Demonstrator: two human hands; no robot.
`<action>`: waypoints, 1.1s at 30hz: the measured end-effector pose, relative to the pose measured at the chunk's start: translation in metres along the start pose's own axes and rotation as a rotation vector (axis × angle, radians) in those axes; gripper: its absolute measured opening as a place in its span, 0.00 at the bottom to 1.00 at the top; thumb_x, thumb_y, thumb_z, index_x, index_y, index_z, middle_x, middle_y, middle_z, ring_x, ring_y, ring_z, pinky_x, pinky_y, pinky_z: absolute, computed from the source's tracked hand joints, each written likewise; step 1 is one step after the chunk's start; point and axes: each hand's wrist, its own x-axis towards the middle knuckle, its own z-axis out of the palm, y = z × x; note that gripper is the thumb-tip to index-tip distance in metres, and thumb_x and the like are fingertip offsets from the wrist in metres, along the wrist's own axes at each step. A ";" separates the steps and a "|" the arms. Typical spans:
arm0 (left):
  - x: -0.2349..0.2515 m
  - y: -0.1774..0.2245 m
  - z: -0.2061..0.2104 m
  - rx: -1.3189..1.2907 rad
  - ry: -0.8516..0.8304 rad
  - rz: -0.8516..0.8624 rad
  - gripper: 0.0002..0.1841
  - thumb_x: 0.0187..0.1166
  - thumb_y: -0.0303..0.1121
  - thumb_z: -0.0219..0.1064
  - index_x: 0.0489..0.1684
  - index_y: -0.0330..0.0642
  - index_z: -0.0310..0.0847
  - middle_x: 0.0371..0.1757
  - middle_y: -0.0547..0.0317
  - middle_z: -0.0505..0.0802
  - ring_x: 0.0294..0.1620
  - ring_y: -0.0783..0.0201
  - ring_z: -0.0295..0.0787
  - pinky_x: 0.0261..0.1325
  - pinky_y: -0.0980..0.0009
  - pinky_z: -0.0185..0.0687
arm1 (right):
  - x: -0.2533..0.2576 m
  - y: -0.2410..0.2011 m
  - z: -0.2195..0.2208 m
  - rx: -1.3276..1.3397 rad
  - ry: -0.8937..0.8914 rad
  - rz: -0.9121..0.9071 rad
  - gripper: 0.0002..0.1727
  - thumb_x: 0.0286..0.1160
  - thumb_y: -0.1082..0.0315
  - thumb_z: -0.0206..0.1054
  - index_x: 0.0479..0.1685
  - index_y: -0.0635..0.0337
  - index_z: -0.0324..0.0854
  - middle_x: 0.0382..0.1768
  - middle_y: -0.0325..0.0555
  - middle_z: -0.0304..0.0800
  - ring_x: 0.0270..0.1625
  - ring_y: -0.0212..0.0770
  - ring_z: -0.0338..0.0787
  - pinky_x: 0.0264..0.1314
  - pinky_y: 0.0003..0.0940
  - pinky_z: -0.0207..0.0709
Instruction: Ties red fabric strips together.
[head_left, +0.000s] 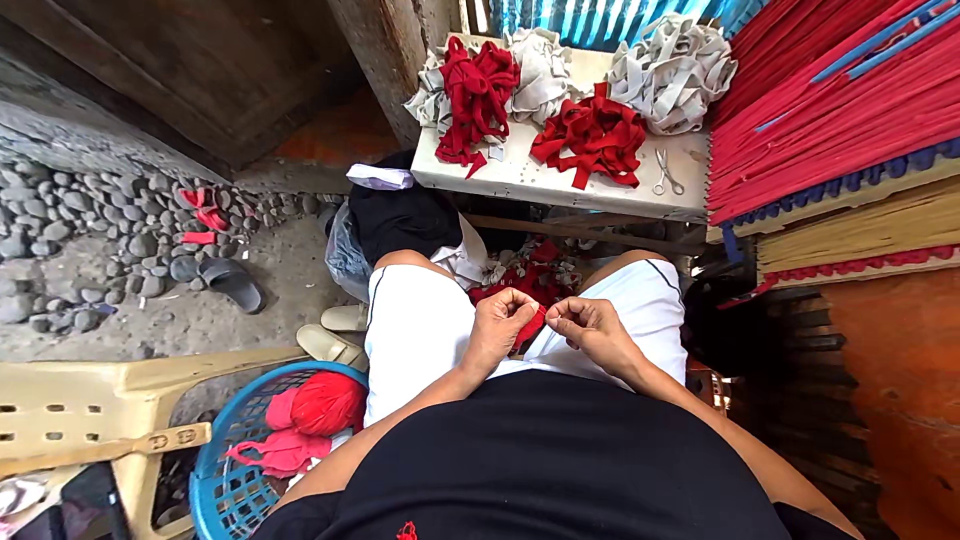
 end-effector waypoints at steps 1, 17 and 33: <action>0.000 0.000 0.000 -0.008 0.002 0.000 0.03 0.81 0.27 0.70 0.39 0.37 0.87 0.28 0.58 0.90 0.28 0.70 0.85 0.35 0.73 0.83 | 0.000 0.000 0.000 0.008 0.003 0.002 0.04 0.78 0.73 0.69 0.40 0.63 0.88 0.24 0.37 0.87 0.22 0.27 0.79 0.26 0.23 0.73; 0.001 0.001 0.001 0.034 -0.007 0.064 0.04 0.82 0.28 0.69 0.42 0.37 0.87 0.31 0.58 0.91 0.30 0.70 0.86 0.36 0.73 0.84 | -0.001 -0.004 -0.001 0.050 0.026 0.041 0.04 0.78 0.75 0.69 0.42 0.65 0.88 0.23 0.39 0.86 0.20 0.27 0.78 0.24 0.22 0.72; 0.001 0.000 -0.001 0.172 -0.035 0.216 0.05 0.82 0.29 0.69 0.44 0.39 0.89 0.39 0.60 0.93 0.39 0.70 0.90 0.46 0.70 0.87 | 0.000 -0.003 0.002 0.058 0.051 0.068 0.03 0.78 0.75 0.69 0.40 0.65 0.87 0.24 0.40 0.86 0.20 0.29 0.79 0.23 0.23 0.74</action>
